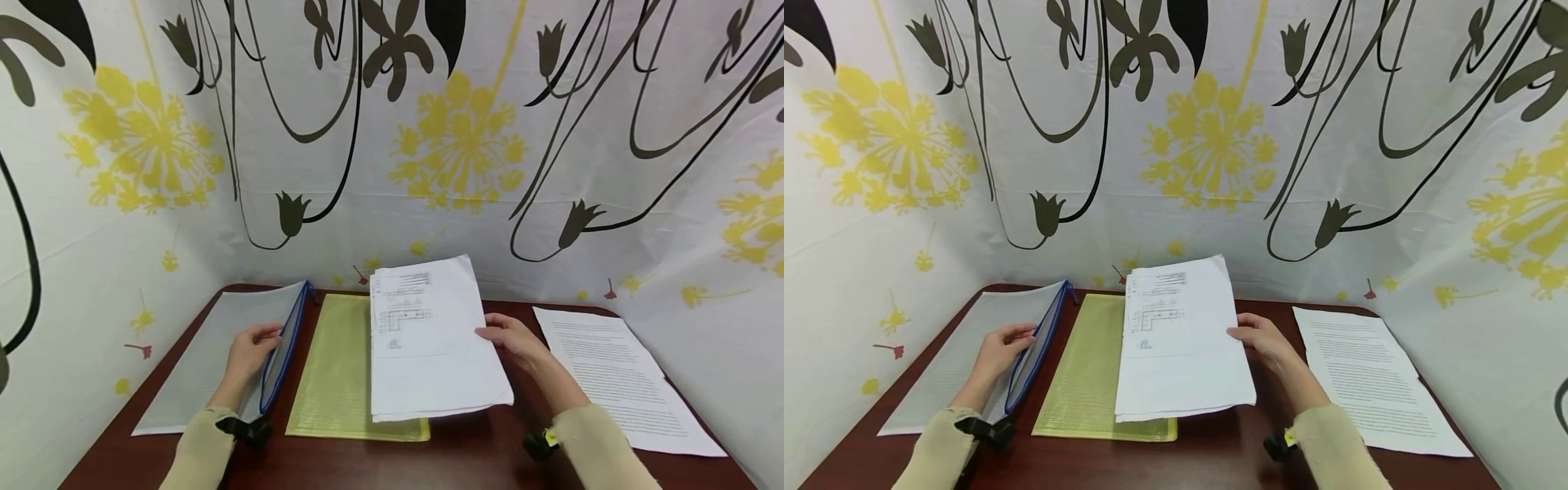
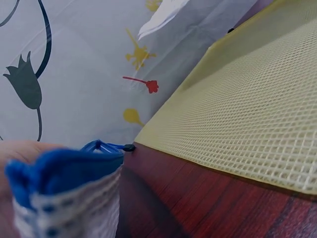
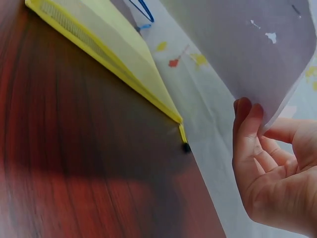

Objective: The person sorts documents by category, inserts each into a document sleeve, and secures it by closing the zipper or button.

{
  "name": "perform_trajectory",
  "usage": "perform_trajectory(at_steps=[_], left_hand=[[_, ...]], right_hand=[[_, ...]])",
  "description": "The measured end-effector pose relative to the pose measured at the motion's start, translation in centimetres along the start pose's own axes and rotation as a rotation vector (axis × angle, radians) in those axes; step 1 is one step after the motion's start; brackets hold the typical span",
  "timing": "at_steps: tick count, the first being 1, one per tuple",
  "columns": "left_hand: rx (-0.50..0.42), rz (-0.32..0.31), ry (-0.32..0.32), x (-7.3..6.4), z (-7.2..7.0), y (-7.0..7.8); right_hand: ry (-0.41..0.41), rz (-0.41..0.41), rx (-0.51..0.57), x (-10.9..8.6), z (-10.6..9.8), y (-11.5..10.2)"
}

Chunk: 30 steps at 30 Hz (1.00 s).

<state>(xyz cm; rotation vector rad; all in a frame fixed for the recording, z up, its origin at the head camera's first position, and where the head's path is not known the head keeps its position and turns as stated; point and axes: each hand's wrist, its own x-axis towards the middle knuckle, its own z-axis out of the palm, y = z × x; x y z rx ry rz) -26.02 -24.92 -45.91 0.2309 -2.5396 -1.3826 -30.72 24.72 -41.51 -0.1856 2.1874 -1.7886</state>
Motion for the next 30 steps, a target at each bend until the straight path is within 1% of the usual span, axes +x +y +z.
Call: perform_trajectory(at_steps=[7,12,14,18,21,26,28,30], left_hand=[[0.003,0.007,-0.021,-0.3,0.0,0.3],[-0.005,0.019,-0.026,-0.4,0.1,0.5],[-0.024,0.036,-0.022,-0.4,0.1,0.4],[-0.066,0.101,0.001,-0.3,0.3,0.4],[-0.073,0.119,0.003,-0.3,0.5,0.4],[-0.054,0.055,-0.019,-0.4,0.7,0.8],[-0.049,0.037,-0.019,-0.6,0.7,1.0],[-0.052,0.034,-0.012,-0.7,0.7,1.2]], right_hand=[[-0.042,0.017,0.026,1.1,2.6,-0.2],[-0.056,0.028,0.048,1.7,4.1,-0.3],[-0.056,0.034,0.061,1.9,4.7,-0.4],[-0.064,0.049,0.068,2.4,5.9,-0.3],[-0.08,0.059,0.079,2.8,6.9,-0.1],[-0.124,0.07,0.099,3.4,8.9,0.1],[-0.127,0.072,0.103,3.7,9.6,0.1],[-0.126,0.074,0.107,4.0,10.2,0.1]])
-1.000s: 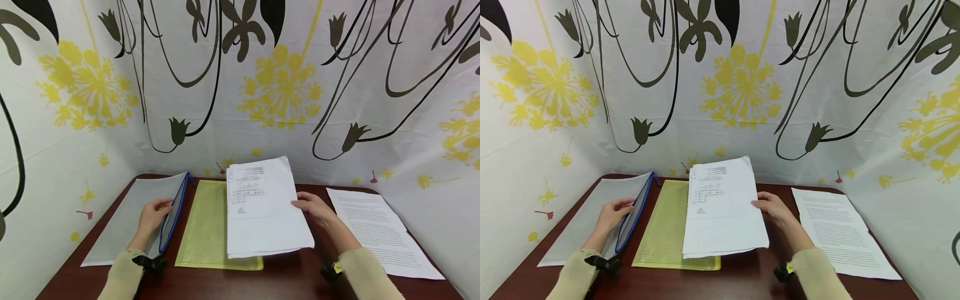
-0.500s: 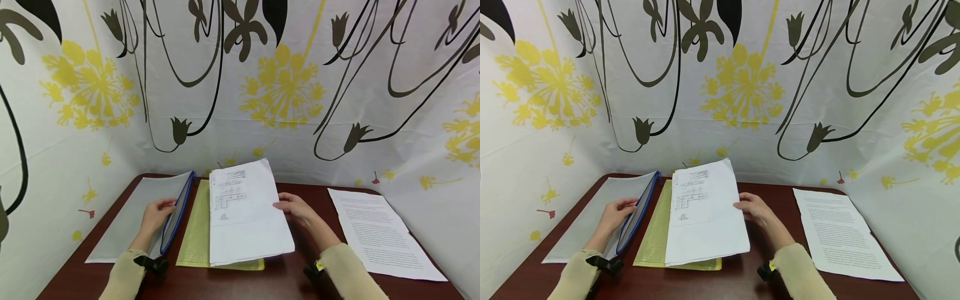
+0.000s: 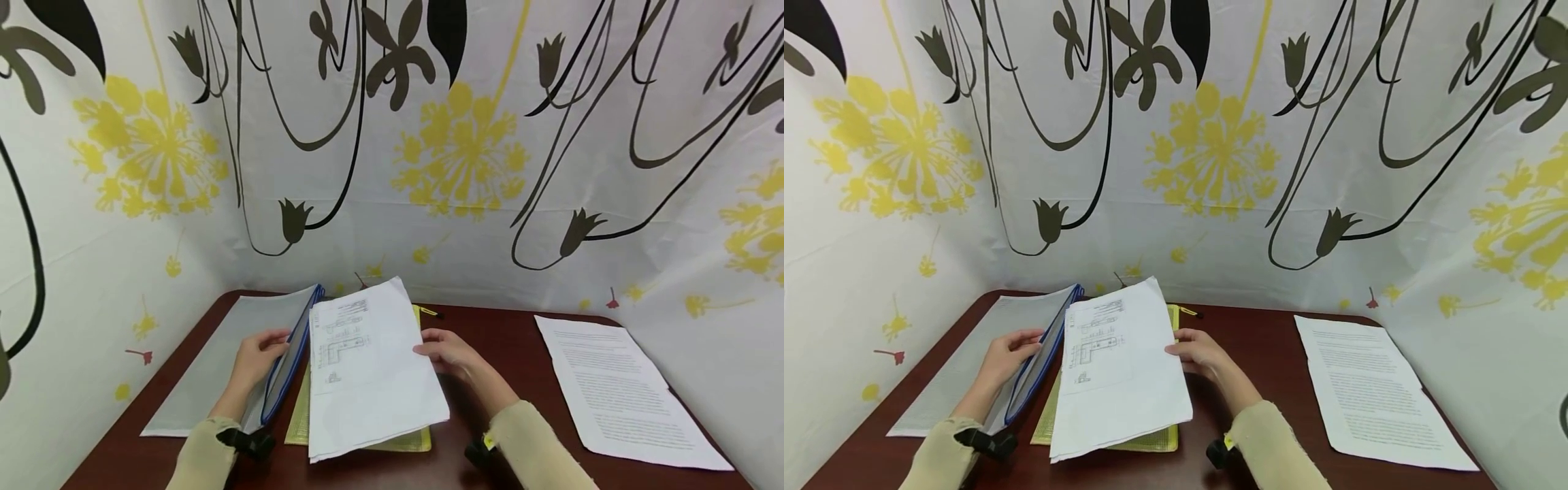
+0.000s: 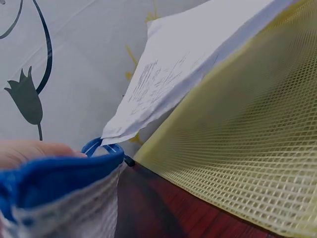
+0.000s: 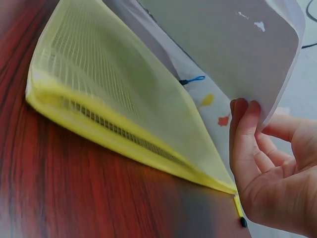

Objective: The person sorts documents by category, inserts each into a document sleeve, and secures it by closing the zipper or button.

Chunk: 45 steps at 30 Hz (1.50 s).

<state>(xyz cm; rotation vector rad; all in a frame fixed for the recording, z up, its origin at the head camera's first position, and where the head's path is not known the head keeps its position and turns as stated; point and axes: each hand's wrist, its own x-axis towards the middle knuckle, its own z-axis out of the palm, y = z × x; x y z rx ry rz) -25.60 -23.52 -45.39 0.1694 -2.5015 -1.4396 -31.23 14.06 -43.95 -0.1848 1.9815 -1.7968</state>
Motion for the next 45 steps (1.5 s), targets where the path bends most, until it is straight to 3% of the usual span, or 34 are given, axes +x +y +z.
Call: perform_trajectory(at_steps=[7,20,35,41,45], left_hand=[[0.011,-0.004,0.011,-0.5,0.2,0.0],[-0.009,0.006,-0.008,-0.4,0.2,0.5],[0.018,-0.011,-0.018,-0.6,-0.1,0.9],[0.056,0.021,-0.012,-0.6,-0.4,1.2],[0.09,0.024,-0.007,-0.7,-0.2,1.3]], right_hand=[[0.042,0.012,0.069,1.0,2.5,-0.3],[0.234,-0.049,0.071,1.8,5.3,-0.9],[0.287,-0.144,-0.008,1.3,7.0,-1.4],[0.333,-0.19,-0.096,1.2,7.3,-1.7],[0.322,-0.207,-0.097,1.0,7.7,-2.2]])
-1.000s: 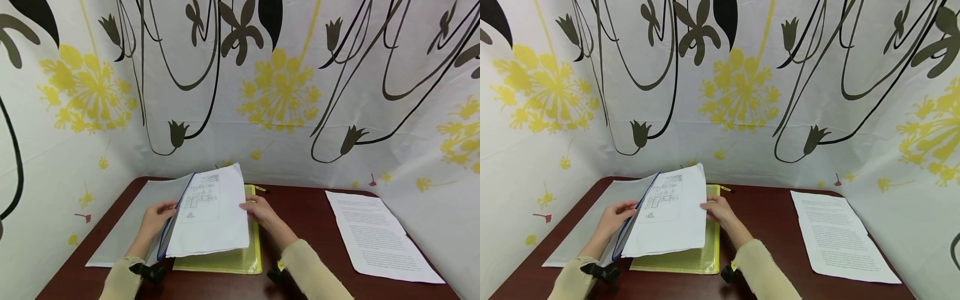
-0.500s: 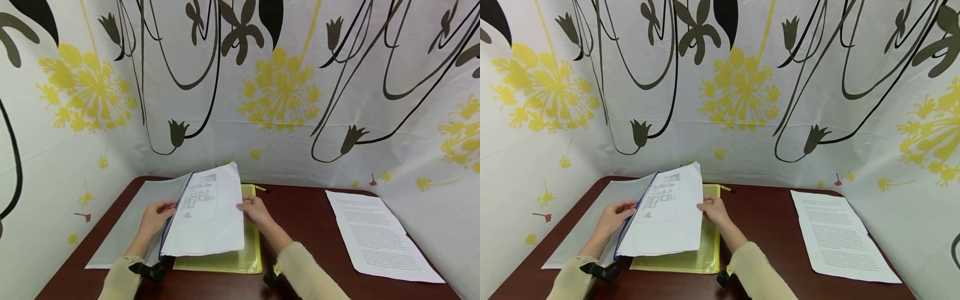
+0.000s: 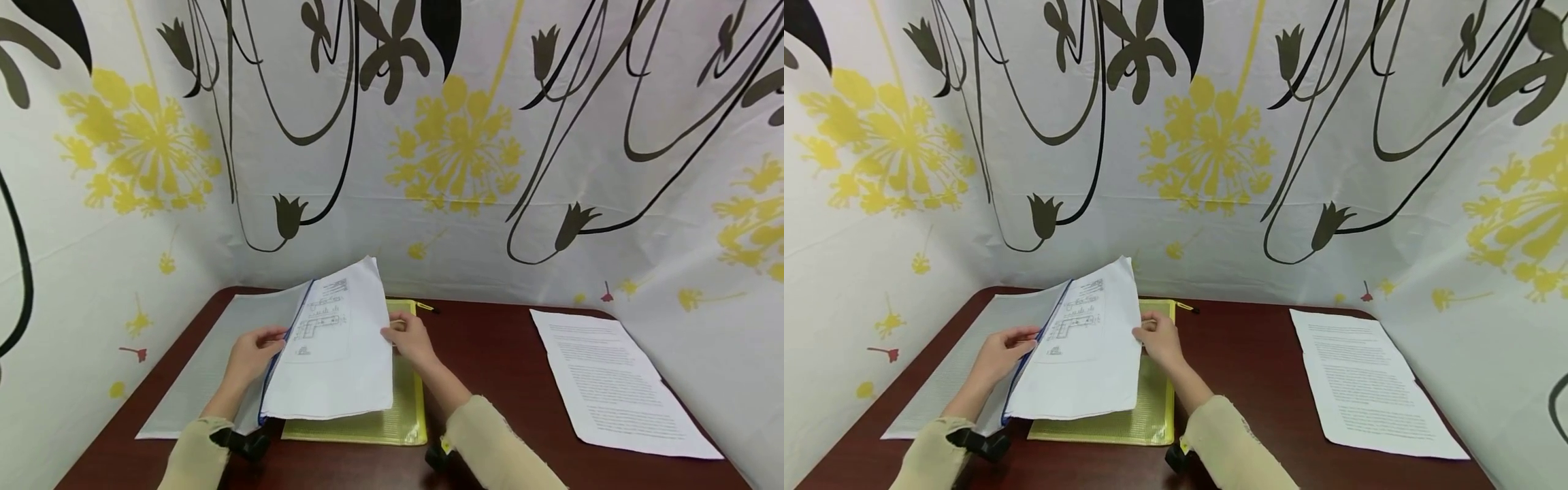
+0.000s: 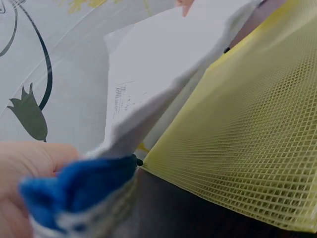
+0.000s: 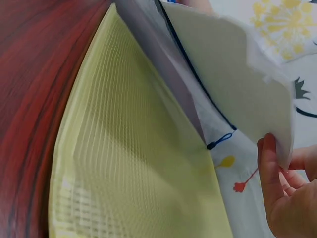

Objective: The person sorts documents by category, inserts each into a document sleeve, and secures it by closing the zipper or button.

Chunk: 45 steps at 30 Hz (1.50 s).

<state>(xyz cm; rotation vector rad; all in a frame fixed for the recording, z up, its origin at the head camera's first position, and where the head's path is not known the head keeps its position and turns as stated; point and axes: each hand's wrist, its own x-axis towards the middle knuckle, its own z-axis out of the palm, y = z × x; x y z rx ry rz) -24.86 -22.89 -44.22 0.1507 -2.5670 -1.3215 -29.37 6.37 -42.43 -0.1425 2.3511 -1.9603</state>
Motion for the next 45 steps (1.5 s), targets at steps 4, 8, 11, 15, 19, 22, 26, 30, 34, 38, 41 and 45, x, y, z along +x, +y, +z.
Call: perform_trajectory(at_steps=[4,8,11,15,19,22,26,30,34,38,41,45], left_hand=[[0.024,-0.005,0.009,0.0,0.2,0.1],[0.039,0.0,0.015,0.0,0.3,0.1],[0.045,0.005,0.013,0.1,0.4,0.0],[0.05,0.006,0.011,0.1,0.4,0.0],[0.059,-0.004,0.022,0.1,0.4,0.1],[0.057,-0.006,0.028,0.1,0.3,0.2],[0.048,-0.014,0.027,0.2,0.3,0.2],[0.035,-0.021,0.033,0.1,0.2,0.3],[0.02,-0.023,0.038,0.0,0.1,0.5],[0.007,-0.028,0.031,-0.1,-0.2,0.6],[0.005,-0.032,0.023,-0.1,-0.2,0.5],[0.002,-0.039,0.016,0.0,-0.2,0.5]], right_hand=[[-0.006,0.035,0.058,-0.1,0.1,-0.6],[-0.001,0.076,0.116,-0.2,0.2,-0.8],[-0.011,0.094,0.156,-0.2,0.4,-0.7],[-0.027,0.11,0.214,-0.4,0.9,-0.7],[-0.038,0.114,0.231,-0.7,1.5,-0.9],[-0.057,0.111,0.227,-0.9,1.9,-0.9],[-0.074,0.102,0.237,-1.0,2.6,-0.8],[-0.072,0.095,0.24,-1.0,3.4,-0.5],[-0.099,0.092,0.236,-1.0,4.0,-0.2],[-0.117,0.109,0.253,-1.0,4.1,0.0],[-0.105,0.121,0.267,-0.9,3.7,0.2],[-0.106,0.105,0.271,-0.9,3.3,0.1]])
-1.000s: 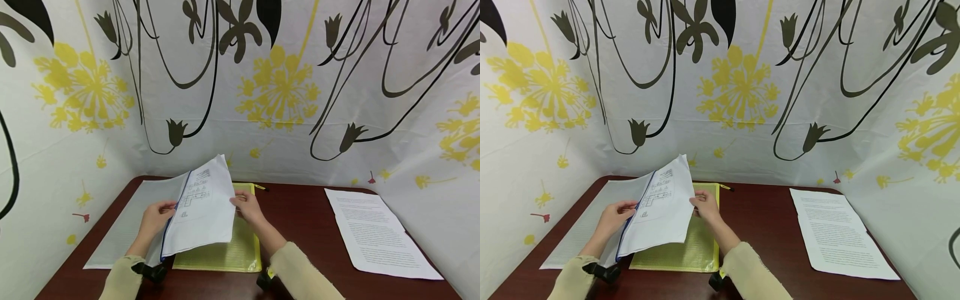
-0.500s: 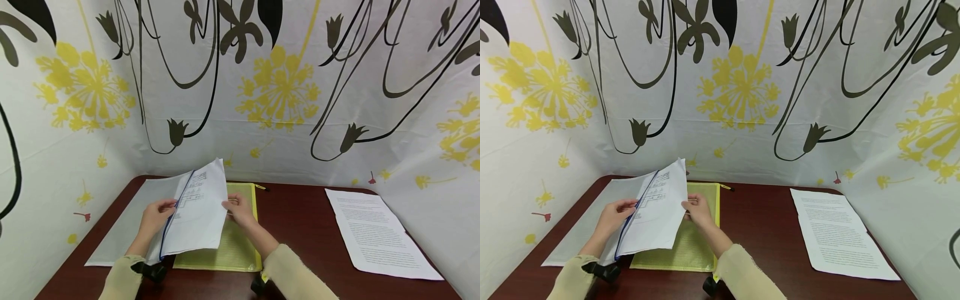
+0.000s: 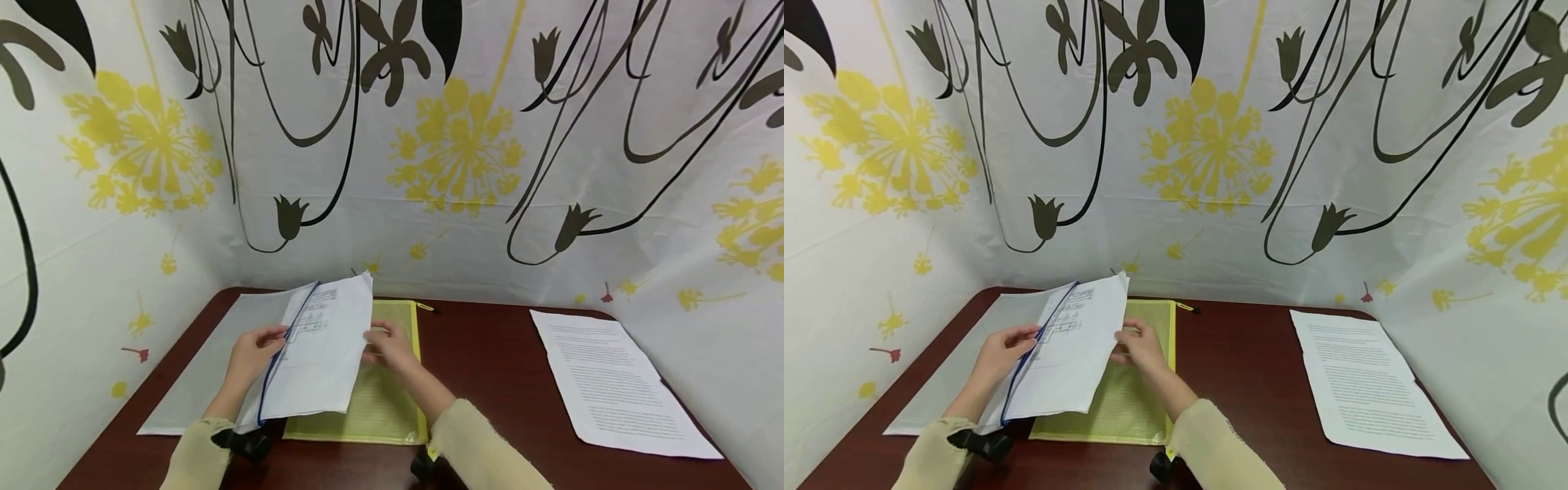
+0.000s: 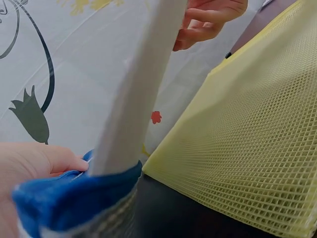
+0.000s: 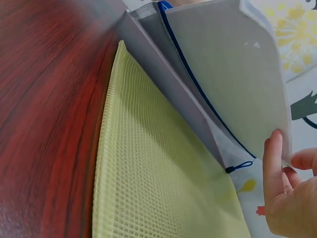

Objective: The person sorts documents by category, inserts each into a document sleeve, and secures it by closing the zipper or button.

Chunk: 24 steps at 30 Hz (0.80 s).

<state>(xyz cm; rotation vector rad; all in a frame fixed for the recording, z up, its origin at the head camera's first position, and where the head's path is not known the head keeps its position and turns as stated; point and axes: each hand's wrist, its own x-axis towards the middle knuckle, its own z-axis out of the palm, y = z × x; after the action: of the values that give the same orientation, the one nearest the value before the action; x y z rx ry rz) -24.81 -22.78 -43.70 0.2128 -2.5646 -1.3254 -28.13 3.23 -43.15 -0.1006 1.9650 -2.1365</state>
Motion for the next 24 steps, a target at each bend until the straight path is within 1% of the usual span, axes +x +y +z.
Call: perform_trajectory(at_steps=[8,11,18,24], left_hand=[[-0.01,-0.004,-0.002,-0.1,0.1,0.2],[-0.02,0.0,-0.005,-0.2,0.1,0.3],[-0.027,-0.001,-0.003,0.1,0.2,0.1],[-0.043,0.007,0.006,0.3,0.4,0.3]], right_hand=[[-0.061,-0.03,0.036,-0.1,1.0,-0.4],[-0.067,-0.032,0.047,0.0,1.5,-0.5],[-0.059,-0.022,0.046,0.2,2.4,-0.4],[-0.038,-0.025,0.042,0.5,3.0,-0.1]])
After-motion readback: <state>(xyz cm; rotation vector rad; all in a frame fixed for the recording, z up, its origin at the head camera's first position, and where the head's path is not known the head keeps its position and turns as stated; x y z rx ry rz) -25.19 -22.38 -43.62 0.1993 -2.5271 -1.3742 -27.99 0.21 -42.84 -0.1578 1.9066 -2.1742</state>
